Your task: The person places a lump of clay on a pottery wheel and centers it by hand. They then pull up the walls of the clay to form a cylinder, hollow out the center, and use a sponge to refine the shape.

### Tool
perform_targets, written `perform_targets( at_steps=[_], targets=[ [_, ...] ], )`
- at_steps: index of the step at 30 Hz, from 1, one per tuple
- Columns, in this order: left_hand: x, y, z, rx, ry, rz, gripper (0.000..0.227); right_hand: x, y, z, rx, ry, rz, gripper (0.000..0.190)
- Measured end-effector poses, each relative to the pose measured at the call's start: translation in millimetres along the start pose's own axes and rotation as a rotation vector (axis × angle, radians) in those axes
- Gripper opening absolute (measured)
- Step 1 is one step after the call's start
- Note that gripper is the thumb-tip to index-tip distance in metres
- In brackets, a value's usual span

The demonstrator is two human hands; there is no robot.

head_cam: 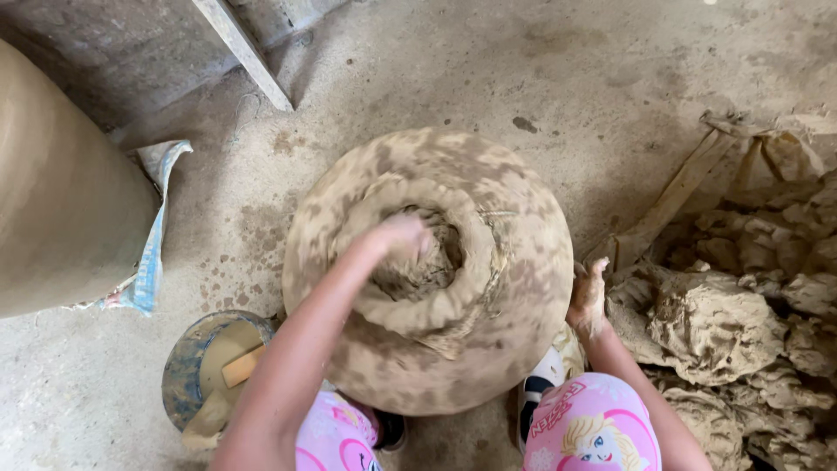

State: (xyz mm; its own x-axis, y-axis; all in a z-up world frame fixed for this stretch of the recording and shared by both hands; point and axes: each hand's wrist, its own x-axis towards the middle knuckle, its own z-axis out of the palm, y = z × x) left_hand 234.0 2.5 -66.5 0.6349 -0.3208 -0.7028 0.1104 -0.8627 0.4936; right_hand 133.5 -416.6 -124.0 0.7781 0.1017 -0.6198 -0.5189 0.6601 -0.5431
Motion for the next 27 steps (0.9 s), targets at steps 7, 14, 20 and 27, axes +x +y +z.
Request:
perform_targets(
  at_steps=[7, 14, 20, 27],
  targets=[
    [-8, -4, 40, 0.241, -0.088, 0.007, 0.014, -10, -2, 7, -0.015, 0.01, -0.001, 0.109],
    [-2, 3, 66, 0.224, 0.088, 0.039, 0.014, -17, -6, 11, -0.022, -0.015, -0.014, 0.109],
    [-4, -7, 7, -0.113, 0.046, -0.031, 0.013, -27, -10, 12, -0.013, -0.019, 0.012, 0.109],
    [-12, -4, 17, 0.035, -0.072, -0.047, 0.013, -25, -15, 10, -0.05, -0.063, -0.081, 0.111]
  ],
)
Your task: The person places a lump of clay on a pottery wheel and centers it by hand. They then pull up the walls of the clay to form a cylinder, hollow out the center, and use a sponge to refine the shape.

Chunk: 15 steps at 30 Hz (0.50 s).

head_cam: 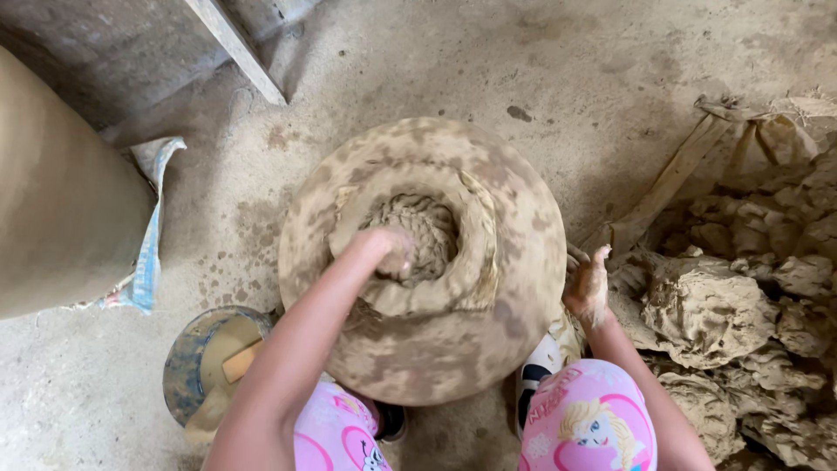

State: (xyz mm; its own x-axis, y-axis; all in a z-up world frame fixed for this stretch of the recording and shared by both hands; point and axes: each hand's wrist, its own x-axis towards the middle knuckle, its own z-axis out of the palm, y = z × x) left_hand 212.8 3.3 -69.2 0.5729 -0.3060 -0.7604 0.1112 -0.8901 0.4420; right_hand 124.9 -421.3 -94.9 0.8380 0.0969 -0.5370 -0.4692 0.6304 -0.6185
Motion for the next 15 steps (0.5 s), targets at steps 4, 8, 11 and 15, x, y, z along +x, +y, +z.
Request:
perform_targets(
  at_steps=[4, 8, 11, 15],
  targets=[
    [3, 3, 11, -0.145, 0.143, 0.02, 0.013, -5, 3, -3, 0.009, 0.051, 0.043, 0.11],
    [0, 7, 32, 0.132, 0.035, 0.031, 0.013, 0, -2, -2, 0.004, -0.013, -0.027, 0.112],
    [1, 5, -16, -0.321, -0.03, -0.02, 0.013, -1, 1, -4, -0.011, 0.037, -0.033, 0.11],
    [-11, 21, 32, 0.069, 0.125, 0.049, 0.013, -8, -7, 0, -0.057, 0.074, -0.017, 0.109]
  ],
)
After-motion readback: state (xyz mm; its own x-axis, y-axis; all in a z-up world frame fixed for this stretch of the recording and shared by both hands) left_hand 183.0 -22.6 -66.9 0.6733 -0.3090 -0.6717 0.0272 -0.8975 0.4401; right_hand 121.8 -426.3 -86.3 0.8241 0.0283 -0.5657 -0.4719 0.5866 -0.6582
